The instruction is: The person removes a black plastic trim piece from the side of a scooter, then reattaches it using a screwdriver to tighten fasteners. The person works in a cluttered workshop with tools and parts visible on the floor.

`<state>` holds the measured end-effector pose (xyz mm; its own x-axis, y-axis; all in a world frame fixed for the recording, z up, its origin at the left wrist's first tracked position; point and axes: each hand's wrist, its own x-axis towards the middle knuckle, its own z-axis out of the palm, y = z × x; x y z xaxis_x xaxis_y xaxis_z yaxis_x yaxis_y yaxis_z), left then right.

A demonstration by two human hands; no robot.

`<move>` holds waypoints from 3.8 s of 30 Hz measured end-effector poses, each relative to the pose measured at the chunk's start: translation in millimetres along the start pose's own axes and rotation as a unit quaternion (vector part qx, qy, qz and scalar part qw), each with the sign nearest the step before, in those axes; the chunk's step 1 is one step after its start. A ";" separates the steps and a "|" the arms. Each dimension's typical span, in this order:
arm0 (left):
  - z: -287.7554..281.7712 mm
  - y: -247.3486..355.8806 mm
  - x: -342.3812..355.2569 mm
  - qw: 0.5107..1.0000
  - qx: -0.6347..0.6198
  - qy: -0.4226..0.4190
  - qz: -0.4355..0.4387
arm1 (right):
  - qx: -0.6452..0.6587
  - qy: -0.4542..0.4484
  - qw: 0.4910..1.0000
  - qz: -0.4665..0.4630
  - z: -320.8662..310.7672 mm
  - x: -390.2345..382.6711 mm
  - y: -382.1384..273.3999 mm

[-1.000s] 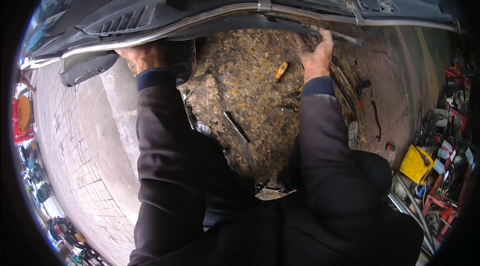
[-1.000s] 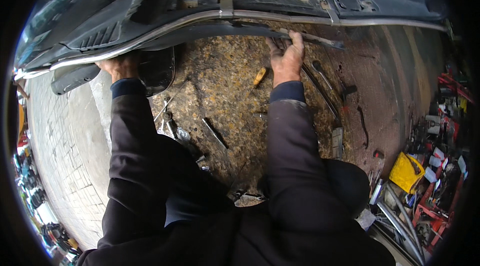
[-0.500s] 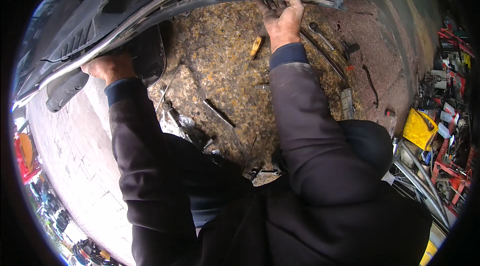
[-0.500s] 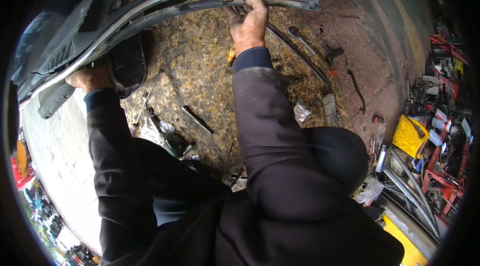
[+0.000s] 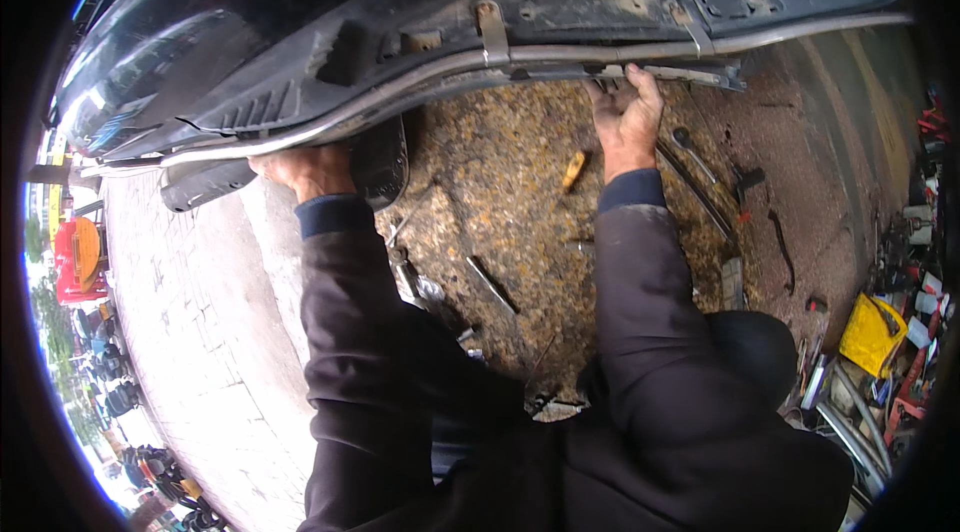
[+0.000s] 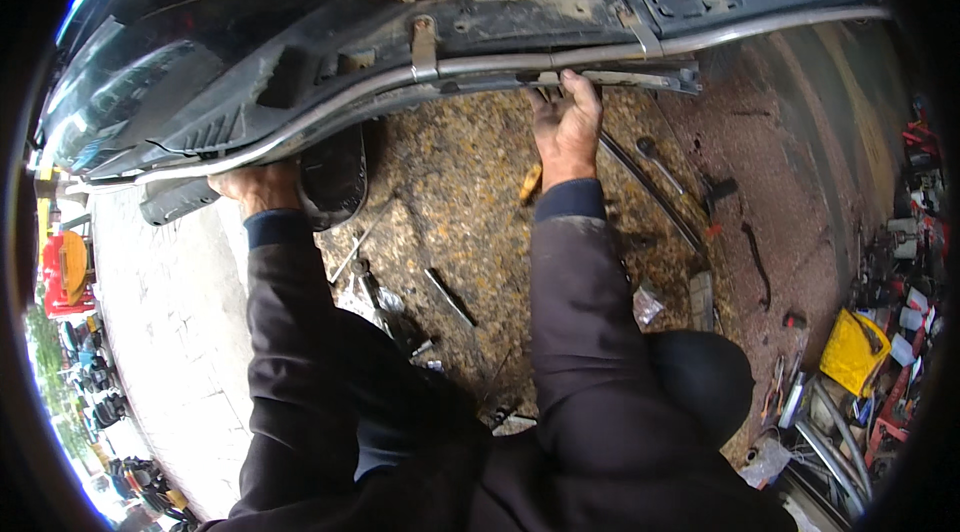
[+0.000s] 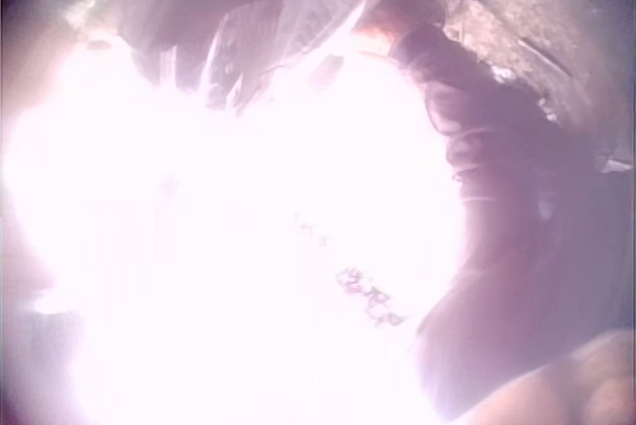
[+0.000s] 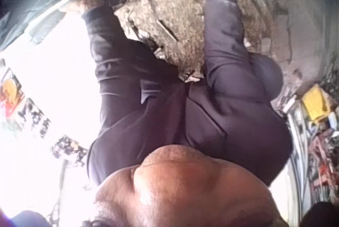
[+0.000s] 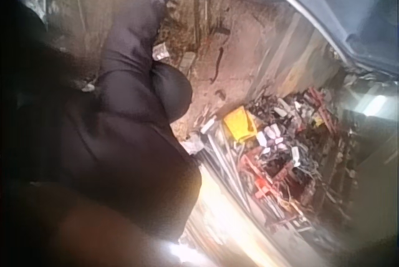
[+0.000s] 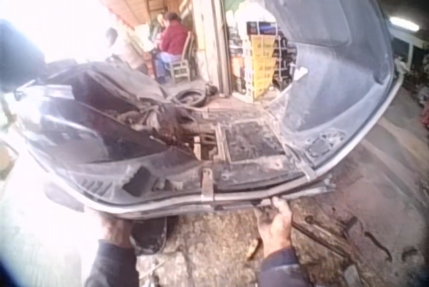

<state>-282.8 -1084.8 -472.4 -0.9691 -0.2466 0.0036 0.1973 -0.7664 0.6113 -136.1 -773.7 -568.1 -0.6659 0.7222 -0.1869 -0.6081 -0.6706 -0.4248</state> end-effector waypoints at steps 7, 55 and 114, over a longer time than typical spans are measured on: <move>0.2 -8.5 7.8 0.996 -0.022 0.082 0.001 | 0.018 0.036 0.999 0.020 -24.1 9.7 9.3; -24.4 -26.4 8.2 0.965 0.242 0.094 0.037 | -0.060 0.112 0.990 -0.059 -0.9 44.2 -44.6; 16.5 -20.3 -2.9 0.973 0.123 0.156 -0.119 | -0.085 0.135 0.965 -0.211 -8.8 73.0 -26.8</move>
<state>-286.4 -1058.7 -471.8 -0.8832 -0.2771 -0.3783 -0.1059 -0.6680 0.7366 -164.7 -701.6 -578.2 -0.2248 0.9577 -0.1796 -0.7055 -0.2871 -0.6480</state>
